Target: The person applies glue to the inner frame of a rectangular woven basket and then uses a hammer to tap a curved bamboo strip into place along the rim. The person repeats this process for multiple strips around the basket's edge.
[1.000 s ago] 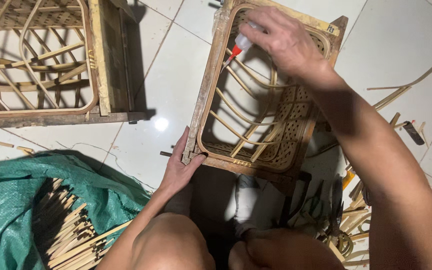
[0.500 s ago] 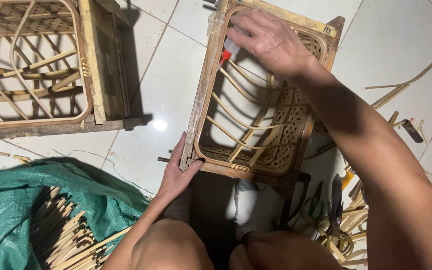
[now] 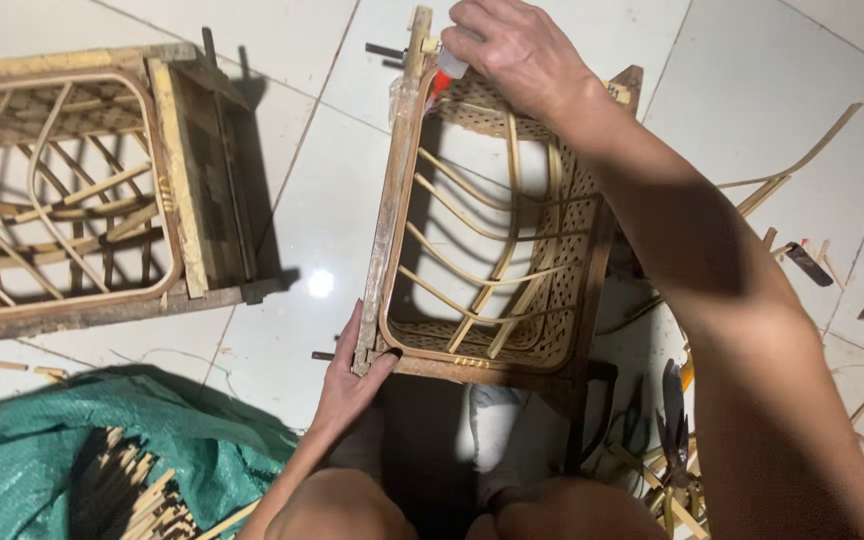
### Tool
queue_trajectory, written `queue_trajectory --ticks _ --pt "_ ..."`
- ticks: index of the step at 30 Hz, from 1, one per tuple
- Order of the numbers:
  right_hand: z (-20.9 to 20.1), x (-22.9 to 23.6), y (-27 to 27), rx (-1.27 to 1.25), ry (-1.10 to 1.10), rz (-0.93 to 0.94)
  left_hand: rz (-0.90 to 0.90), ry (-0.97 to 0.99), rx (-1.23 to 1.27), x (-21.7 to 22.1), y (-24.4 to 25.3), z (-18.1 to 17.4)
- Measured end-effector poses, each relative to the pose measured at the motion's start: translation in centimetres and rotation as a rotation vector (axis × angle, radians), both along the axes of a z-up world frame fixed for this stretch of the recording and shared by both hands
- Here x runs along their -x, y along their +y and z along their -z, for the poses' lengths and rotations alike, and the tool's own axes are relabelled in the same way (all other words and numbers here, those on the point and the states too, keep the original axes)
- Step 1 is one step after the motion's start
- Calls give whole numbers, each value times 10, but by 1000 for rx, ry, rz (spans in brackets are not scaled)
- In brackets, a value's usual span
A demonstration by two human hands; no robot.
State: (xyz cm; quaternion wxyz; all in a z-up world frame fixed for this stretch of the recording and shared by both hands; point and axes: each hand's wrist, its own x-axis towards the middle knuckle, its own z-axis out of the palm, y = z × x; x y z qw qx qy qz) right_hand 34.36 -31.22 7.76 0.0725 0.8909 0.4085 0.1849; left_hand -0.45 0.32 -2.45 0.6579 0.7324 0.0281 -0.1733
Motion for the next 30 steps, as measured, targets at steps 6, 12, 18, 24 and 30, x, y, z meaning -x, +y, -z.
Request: queue_trajectory --ticks 6,12,18,24,30 --pt "-6 28 -37 -331 96 243 16 48 17 -1 1 4" --pt "-21 100 -83 -516 380 609 8 -17 -5 5 5 14" --pt "-11 117 -84 -387 166 432 32 12 -100 5 6 25" --pt "-5 107 -66 -396 132 424 17 6 -44 7 7 18" --pt "-6 94 -57 -334 119 427 33 -5 -43 3 5 16"
